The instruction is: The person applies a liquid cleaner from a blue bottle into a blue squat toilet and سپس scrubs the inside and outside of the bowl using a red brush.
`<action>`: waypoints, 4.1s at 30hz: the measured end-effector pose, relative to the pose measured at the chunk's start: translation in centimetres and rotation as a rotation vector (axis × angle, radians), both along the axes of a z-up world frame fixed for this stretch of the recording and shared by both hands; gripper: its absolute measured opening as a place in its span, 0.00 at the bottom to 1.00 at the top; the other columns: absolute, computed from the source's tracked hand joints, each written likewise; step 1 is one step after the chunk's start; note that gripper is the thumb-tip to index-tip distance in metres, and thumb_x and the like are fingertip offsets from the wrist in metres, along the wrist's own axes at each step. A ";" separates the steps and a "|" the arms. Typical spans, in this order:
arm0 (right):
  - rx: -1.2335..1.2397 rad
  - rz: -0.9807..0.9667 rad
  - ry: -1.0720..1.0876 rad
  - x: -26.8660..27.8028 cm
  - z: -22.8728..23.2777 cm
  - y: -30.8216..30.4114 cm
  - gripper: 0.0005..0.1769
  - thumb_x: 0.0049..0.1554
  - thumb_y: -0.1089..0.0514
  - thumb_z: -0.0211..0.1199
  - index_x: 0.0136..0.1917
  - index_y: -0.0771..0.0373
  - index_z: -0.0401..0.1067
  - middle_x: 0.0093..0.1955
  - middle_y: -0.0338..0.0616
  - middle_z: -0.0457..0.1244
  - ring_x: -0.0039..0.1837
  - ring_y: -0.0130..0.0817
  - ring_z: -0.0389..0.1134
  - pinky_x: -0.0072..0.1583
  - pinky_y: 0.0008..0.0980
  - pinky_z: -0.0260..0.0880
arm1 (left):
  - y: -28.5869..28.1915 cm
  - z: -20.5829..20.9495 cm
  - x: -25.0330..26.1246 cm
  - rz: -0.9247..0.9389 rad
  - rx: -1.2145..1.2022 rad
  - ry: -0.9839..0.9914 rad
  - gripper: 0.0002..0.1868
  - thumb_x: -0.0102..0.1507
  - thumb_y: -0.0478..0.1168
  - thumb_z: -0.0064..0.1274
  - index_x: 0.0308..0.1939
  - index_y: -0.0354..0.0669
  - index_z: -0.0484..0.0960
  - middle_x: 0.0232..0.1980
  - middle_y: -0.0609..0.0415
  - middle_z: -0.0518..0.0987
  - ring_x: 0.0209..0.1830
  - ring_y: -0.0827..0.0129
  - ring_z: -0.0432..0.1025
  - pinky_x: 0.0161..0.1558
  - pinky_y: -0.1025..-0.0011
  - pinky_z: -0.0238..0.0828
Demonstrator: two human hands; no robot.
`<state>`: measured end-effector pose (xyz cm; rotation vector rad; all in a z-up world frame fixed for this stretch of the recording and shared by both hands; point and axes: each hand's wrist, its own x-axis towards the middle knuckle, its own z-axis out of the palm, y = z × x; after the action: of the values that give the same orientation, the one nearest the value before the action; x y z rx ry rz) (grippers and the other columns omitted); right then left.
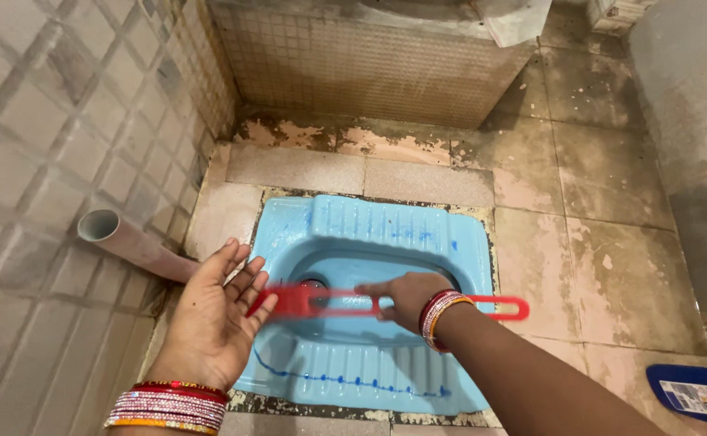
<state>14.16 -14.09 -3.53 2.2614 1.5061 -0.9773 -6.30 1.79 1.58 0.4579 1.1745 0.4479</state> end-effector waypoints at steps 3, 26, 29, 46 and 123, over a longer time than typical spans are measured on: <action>0.123 -0.270 0.005 -1.2 0.1 0.9 0.34 0.60 0.42 0.58 0.78 0.28 0.56 0.61 0.46 0.69 0.63 0.47 0.69 0.63 0.45 0.68 | -0.8 -0.3 -0.6 0.007 -0.001 -0.011 0.21 0.61 0.56 0.53 0.54 0.53 0.77 0.54 0.58 0.76 0.56 0.68 0.69 0.61 0.58 0.65; -0.015 -1.564 1.332 -7.0 -2.2 1.8 0.22 0.65 0.38 0.57 0.40 0.55 0.62 0.26 0.30 0.56 0.25 0.22 0.53 0.28 0.24 0.56 | 0.1 1.8 -3.2 -0.003 -0.009 -0.025 0.23 0.61 0.55 0.53 0.56 0.51 0.76 0.56 0.56 0.76 0.58 0.66 0.68 0.64 0.56 0.62; 0.047 -1.614 1.508 -8.0 -2.4 5.5 0.22 0.63 0.36 0.55 0.37 0.52 0.61 0.24 0.29 0.55 0.24 0.22 0.53 0.26 0.23 0.54 | 1.2 1.5 -3.4 -0.017 -0.003 -0.021 0.21 0.61 0.56 0.53 0.54 0.52 0.77 0.54 0.57 0.76 0.57 0.67 0.68 0.64 0.56 0.63; 0.471 -1.840 1.108 -17.0 -1.5 10.6 0.20 0.64 0.44 0.58 0.56 0.63 0.70 0.32 0.45 0.65 0.27 0.35 0.60 0.31 0.36 0.61 | 5.3 1.9 -3.3 -0.105 0.048 -0.007 0.23 0.61 0.56 0.54 0.56 0.52 0.77 0.50 0.60 0.76 0.52 0.70 0.69 0.62 0.57 0.65; 0.175 -1.735 1.840 -5.8 -2.7 9.1 0.15 0.65 0.45 0.59 0.41 0.51 0.63 0.27 0.29 0.58 0.26 0.20 0.61 0.27 0.23 0.57 | 4.2 1.9 -2.3 -0.139 0.013 0.027 0.19 0.61 0.53 0.56 0.54 0.55 0.79 0.48 0.61 0.78 0.51 0.70 0.70 0.61 0.57 0.66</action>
<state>8.37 -5.04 -6.26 1.8897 -1.3267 -3.7531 -8.63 5.95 3.51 0.5545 1.1578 0.3308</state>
